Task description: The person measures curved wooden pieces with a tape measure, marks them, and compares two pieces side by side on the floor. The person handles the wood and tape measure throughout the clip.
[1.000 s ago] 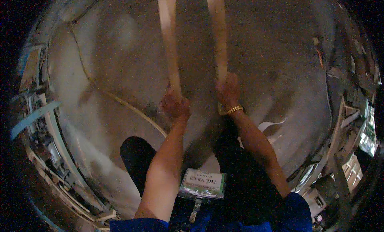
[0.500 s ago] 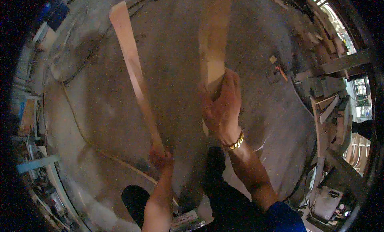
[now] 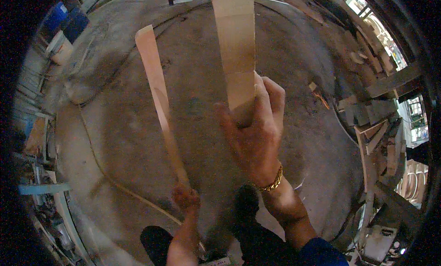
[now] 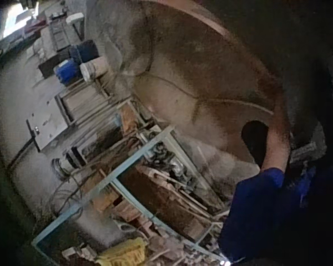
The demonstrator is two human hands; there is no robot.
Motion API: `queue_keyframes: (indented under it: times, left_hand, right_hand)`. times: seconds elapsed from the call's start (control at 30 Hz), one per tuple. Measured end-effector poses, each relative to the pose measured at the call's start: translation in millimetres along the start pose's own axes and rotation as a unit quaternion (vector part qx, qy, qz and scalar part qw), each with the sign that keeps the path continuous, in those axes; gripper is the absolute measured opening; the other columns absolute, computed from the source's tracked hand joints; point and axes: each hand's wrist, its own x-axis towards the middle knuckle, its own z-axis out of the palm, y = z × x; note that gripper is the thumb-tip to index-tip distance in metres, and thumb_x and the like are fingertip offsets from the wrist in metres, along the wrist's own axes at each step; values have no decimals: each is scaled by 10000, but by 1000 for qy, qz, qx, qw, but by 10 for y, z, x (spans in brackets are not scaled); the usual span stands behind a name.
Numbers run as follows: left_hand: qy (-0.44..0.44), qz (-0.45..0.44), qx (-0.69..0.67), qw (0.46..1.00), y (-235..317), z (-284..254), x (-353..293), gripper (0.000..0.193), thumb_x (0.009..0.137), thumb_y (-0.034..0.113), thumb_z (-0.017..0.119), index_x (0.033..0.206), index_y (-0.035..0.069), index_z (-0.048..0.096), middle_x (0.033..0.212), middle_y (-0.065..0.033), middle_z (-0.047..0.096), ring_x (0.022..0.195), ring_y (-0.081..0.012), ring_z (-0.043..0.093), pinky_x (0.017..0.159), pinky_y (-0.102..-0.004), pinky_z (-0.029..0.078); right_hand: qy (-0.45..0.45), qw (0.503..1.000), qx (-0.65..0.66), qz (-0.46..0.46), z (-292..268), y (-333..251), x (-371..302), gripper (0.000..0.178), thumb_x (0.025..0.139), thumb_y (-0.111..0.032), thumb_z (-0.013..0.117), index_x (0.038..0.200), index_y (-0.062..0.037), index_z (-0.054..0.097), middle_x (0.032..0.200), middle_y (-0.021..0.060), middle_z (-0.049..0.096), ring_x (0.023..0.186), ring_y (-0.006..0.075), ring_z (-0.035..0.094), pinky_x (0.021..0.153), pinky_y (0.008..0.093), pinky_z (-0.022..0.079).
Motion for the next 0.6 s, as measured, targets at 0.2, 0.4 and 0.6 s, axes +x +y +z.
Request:
queue_keyframes:
  times: [0.2, 0.4, 0.6]
  left_hand:
    - [84, 11, -22, 996, 13, 14, -86, 732, 759, 239, 692, 1386, 2, 398, 1356, -239, 475, 1274, -432, 426, 1109, -549, 294]
    - [56, 17, -59, 997, 31, 0, -64, 765, 732, 244, 712, 1386, 12, 390, 1350, -235, 477, 1274, -422, 428, 1103, -527, 304]
    - [-9, -1, -51, 999, 109, -66, 25, 755, 714, 260, 718, 1361, 24, 408, 1323, -230, 485, 1249, -408, 442, 1080, -504, 327]
  right_hand:
    - [-39, 999, 12, -1, 58, -58, 4, 733, 738, -143, 785, 1359, 25, 433, 1242, 224, 474, 1106, 421, 527, 875, 440, 520]
    - [-53, 997, 46, 13, 110, -40, -11, 708, 737, -115, 767, 1349, 22, 438, 1231, 229, 483, 1114, 426, 523, 911, 444, 503]
    - [-119, 977, 170, 42, 188, 27, -29, 640, 737, -100, 740, 1302, 43, 475, 1214, 223, 509, 1124, 403, 531, 961, 417, 468]
